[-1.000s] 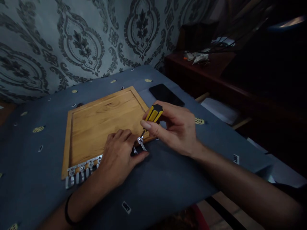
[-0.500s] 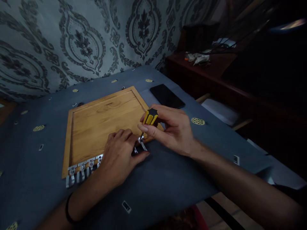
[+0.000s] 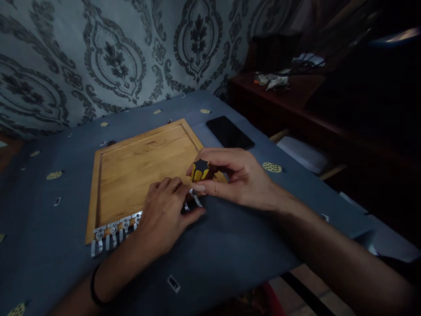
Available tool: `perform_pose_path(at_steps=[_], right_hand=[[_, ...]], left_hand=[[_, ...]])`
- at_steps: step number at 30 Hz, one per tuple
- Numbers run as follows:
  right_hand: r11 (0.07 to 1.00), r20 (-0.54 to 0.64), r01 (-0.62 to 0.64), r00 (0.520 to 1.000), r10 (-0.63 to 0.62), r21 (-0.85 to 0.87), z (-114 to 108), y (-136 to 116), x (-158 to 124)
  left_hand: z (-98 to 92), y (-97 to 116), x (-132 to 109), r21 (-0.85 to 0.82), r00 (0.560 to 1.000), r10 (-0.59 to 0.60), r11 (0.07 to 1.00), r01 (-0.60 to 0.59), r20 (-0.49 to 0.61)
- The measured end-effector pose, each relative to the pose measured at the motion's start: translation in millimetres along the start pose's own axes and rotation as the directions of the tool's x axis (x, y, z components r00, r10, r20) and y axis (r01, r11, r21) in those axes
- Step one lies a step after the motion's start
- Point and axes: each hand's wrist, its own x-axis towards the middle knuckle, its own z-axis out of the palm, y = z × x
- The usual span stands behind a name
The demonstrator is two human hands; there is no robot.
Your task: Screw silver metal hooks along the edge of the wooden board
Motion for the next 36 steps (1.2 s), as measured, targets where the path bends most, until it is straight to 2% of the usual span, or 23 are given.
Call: perform_pose_path(at_steps=[3, 6, 8, 11, 22, 27, 30, 36], right_hand=[[0.996, -0.045, 0.057, 0.997, -0.061, -0.070, 3, 3, 0], [0.966, -0.164, 0.142, 0.970, -0.179, -0.217, 11, 7, -1], [0.944, -0.245, 0.145, 0.944, -0.222, -0.295, 17, 8, -2], [0.937, -0.304, 0.107, 0.928, -0.214, -0.332, 23, 8, -3], [0.984, -0.230, 0.045, 0.969, -0.085, -0.175, 17, 1, -2], [0.996, -0.383, 0.021, 0.922, -0.052, -0.085, 16, -7, -5], [0.996, -0.389, -0.007, 0.921, -0.030, -0.092, 15, -7, -5], [0.986, -0.314, -0.004, 0.948, -0.049, -0.166, 15, -3, -4]], left_hand=[[-0.5, 0, 0, -0.005, 1.000, -0.010, 1.000, 0.010, 0.004], [-1.3, 1, 1, -0.013, 1.000, -0.029, 0.999, 0.029, 0.007], [-2.1, 1, 1, -0.017, 0.999, -0.034, 0.999, 0.034, 0.014], [-3.3, 2, 2, -0.018, 0.999, -0.034, 0.999, 0.035, 0.027], [-2.7, 1, 2, -0.003, 0.999, -0.037, 0.999, 0.037, 0.031], [-4.4, 2, 3, -0.014, 0.999, -0.036, 0.999, 0.036, 0.038], [-4.0, 2, 3, -0.013, 0.999, -0.035, 0.999, 0.036, 0.035], [-3.6, 2, 2, -0.049, 0.998, -0.045, 0.998, 0.048, 0.054]])
